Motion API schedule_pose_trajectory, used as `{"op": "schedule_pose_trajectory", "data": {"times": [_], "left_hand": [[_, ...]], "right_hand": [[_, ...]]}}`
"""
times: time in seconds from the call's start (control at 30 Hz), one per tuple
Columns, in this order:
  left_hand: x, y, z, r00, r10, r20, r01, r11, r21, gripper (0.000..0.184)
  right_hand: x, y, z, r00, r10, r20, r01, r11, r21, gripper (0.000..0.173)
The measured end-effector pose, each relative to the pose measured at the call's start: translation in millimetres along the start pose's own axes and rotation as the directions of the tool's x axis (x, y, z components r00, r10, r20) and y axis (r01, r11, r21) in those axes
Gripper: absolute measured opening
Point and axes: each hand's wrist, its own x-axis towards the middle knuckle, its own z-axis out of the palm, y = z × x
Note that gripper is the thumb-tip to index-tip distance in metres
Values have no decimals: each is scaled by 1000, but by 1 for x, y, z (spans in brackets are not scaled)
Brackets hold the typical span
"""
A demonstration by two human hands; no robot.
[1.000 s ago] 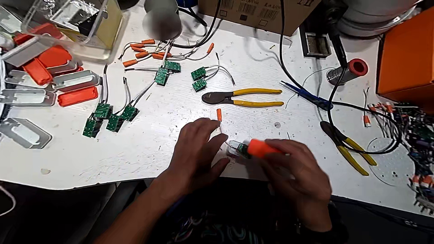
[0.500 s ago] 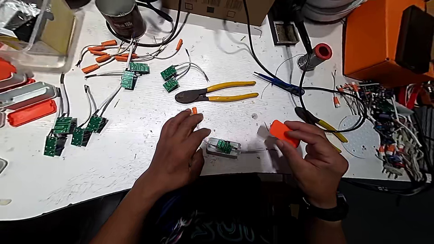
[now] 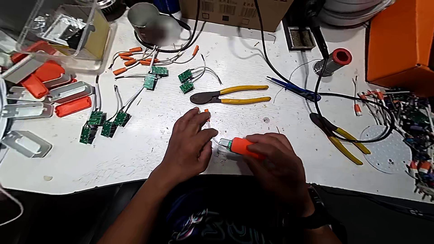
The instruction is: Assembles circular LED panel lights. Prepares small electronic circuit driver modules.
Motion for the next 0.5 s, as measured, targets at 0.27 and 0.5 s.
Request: {"op": "schedule_pose_trajectory", "data": {"times": [0.27, 0.5], "left_hand": [[4, 2, 3, 994, 92, -59, -87, 993, 75, 18], [6, 2, 6, 977, 198, -80, -183, 969, 167, 14]], "right_hand": [[11, 0, 12, 993, -31, 114, 41, 995, -95, 16], [12, -3, 9, 996, 35, 76, -30, 997, -67, 13]]}}
